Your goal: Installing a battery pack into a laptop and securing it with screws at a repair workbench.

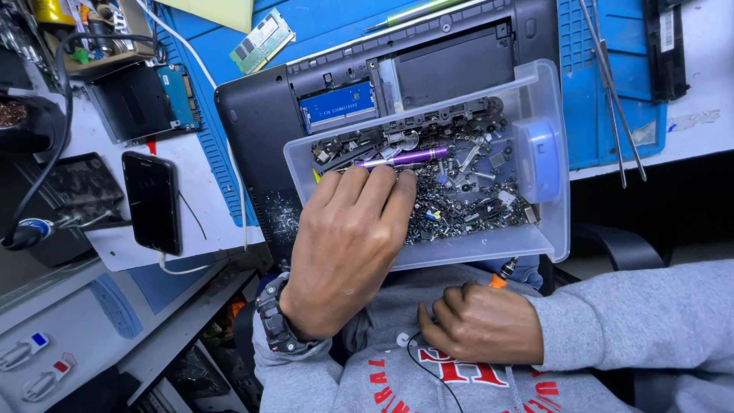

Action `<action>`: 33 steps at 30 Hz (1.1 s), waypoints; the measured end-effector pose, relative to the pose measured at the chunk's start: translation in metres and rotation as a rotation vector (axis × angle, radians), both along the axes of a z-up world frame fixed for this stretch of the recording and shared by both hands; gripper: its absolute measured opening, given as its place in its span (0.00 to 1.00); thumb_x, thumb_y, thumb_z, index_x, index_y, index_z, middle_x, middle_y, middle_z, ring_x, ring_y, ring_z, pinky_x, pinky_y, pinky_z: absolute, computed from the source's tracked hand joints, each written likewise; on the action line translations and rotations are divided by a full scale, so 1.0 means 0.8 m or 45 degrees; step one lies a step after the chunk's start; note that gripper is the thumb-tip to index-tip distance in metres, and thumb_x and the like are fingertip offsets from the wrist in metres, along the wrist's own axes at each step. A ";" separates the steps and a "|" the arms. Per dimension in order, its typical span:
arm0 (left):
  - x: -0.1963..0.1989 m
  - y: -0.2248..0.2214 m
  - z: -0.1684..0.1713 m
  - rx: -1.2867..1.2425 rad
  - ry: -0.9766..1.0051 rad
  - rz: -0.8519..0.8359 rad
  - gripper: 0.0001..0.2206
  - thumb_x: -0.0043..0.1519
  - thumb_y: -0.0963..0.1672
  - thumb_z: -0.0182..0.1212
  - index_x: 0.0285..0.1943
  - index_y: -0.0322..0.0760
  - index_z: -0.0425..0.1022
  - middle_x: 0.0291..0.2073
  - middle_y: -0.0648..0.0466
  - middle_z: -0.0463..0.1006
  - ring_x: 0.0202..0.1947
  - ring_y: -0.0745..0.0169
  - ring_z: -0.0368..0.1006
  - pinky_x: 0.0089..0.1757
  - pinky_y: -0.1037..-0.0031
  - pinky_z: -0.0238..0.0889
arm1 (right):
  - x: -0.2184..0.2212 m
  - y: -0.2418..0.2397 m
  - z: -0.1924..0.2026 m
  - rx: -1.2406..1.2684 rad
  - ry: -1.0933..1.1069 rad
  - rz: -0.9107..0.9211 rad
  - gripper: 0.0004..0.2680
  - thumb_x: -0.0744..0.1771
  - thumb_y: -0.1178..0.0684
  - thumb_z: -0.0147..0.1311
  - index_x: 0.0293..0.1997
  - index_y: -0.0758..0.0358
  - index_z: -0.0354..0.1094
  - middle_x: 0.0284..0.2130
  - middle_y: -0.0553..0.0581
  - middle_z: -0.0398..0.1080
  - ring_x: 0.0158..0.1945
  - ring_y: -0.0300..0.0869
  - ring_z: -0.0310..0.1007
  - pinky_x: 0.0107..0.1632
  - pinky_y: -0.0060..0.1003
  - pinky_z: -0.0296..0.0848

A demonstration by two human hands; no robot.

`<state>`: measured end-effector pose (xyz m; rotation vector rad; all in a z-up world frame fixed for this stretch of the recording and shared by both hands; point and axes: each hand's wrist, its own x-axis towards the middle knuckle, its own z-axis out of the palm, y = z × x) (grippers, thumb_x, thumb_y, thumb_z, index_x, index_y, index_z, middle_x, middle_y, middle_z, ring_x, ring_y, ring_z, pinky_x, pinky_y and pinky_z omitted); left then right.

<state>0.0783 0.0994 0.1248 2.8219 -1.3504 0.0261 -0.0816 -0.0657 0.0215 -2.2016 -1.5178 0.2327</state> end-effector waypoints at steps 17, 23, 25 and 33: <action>0.001 -0.004 -0.002 -0.013 0.040 -0.051 0.04 0.67 0.38 0.58 0.45 0.37 0.77 0.33 0.53 0.70 0.32 0.55 0.64 0.36 0.66 0.57 | -0.002 -0.001 -0.001 0.007 0.021 0.007 0.10 0.67 0.58 0.49 0.53 0.71 0.68 0.21 0.57 0.71 0.18 0.46 0.69 0.17 0.40 0.67; 0.001 -0.006 -0.004 -0.014 0.052 -0.052 0.06 0.66 0.37 0.58 0.37 0.39 0.74 0.31 0.53 0.69 0.32 0.55 0.63 0.36 0.66 0.57 | -0.002 0.000 0.000 -0.001 0.036 0.012 0.11 0.67 0.59 0.49 0.53 0.71 0.68 0.21 0.57 0.71 0.18 0.46 0.69 0.17 0.40 0.67; 0.001 -0.007 -0.005 -0.008 0.055 -0.044 0.06 0.66 0.37 0.58 0.36 0.39 0.74 0.31 0.53 0.69 0.32 0.54 0.63 0.36 0.66 0.57 | -0.002 0.000 -0.001 0.001 0.048 0.009 0.11 0.67 0.59 0.49 0.53 0.71 0.68 0.21 0.57 0.71 0.19 0.46 0.69 0.17 0.40 0.68; -0.001 -0.008 -0.005 0.025 0.080 -0.024 0.08 0.64 0.36 0.57 0.33 0.41 0.71 0.31 0.52 0.68 0.31 0.53 0.62 0.36 0.65 0.56 | -0.002 0.000 -0.002 -0.008 0.036 0.018 0.11 0.67 0.58 0.49 0.53 0.71 0.68 0.21 0.57 0.72 0.18 0.46 0.69 0.18 0.40 0.67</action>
